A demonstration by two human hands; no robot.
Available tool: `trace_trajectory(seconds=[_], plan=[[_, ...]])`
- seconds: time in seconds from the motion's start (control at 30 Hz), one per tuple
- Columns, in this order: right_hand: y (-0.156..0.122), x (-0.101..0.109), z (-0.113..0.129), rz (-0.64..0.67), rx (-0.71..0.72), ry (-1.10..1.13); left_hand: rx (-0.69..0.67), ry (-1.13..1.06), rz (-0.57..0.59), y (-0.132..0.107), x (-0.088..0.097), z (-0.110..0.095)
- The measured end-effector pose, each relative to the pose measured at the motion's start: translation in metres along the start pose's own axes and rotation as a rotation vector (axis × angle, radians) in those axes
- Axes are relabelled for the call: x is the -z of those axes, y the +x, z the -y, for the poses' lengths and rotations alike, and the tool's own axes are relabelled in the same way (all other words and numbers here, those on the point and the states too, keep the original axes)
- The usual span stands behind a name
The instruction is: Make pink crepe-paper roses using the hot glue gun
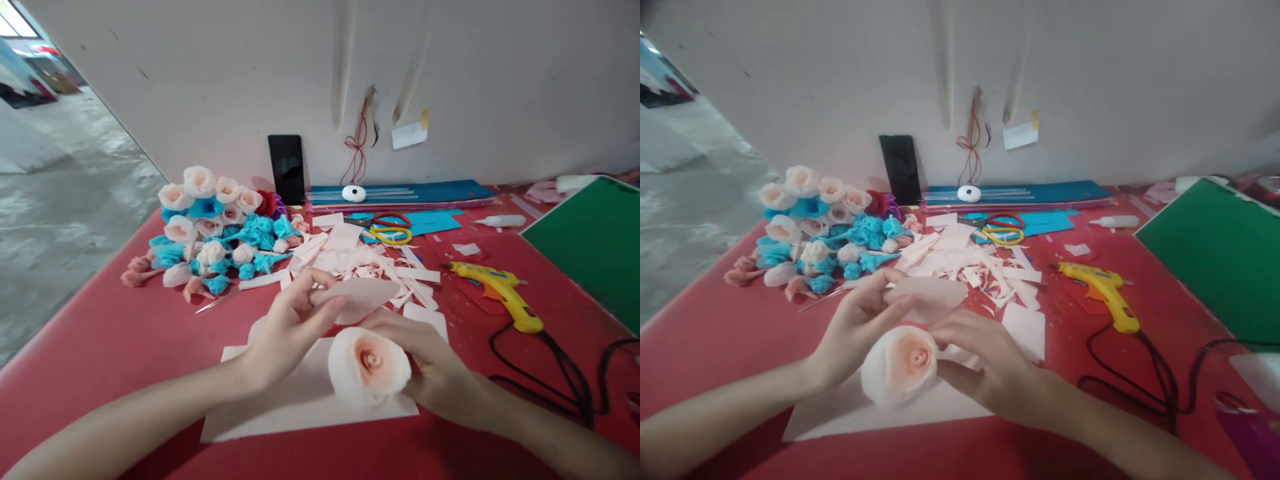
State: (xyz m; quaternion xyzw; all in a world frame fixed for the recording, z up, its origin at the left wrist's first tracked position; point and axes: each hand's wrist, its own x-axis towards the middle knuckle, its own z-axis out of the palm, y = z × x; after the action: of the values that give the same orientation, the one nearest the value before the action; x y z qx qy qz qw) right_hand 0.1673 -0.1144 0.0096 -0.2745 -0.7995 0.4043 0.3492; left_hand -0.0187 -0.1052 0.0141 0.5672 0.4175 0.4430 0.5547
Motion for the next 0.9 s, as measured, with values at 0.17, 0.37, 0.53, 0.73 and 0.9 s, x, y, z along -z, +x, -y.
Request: trace_trajectory(seconds=[0.17, 0.37, 0.53, 0.73, 0.9], plan=[[-0.005, -0.006, -0.002, -0.017, -0.172, -0.038, 0.062, -0.333, 0.129, -0.017, -0.012, 0.0], [-0.009, -0.006, -0.006, -0.052, -0.215, -0.075, -0.025, -0.27, 0.211, -0.022, -0.009, -0.003], [-0.008, -0.007, -0.008, -0.058, -0.274, 0.049, -0.114, -0.052, 0.271, -0.021, -0.003, -0.006], [-0.009, -0.006, -0.009, -0.035, -0.267, 0.198, -0.17, -0.044, 0.279, -0.023, -0.007, -0.007], [-0.016, -0.005, -0.011, -0.043, -0.242, 0.135, -0.132, -0.076, 0.199, -0.025, -0.01, 0.001]])
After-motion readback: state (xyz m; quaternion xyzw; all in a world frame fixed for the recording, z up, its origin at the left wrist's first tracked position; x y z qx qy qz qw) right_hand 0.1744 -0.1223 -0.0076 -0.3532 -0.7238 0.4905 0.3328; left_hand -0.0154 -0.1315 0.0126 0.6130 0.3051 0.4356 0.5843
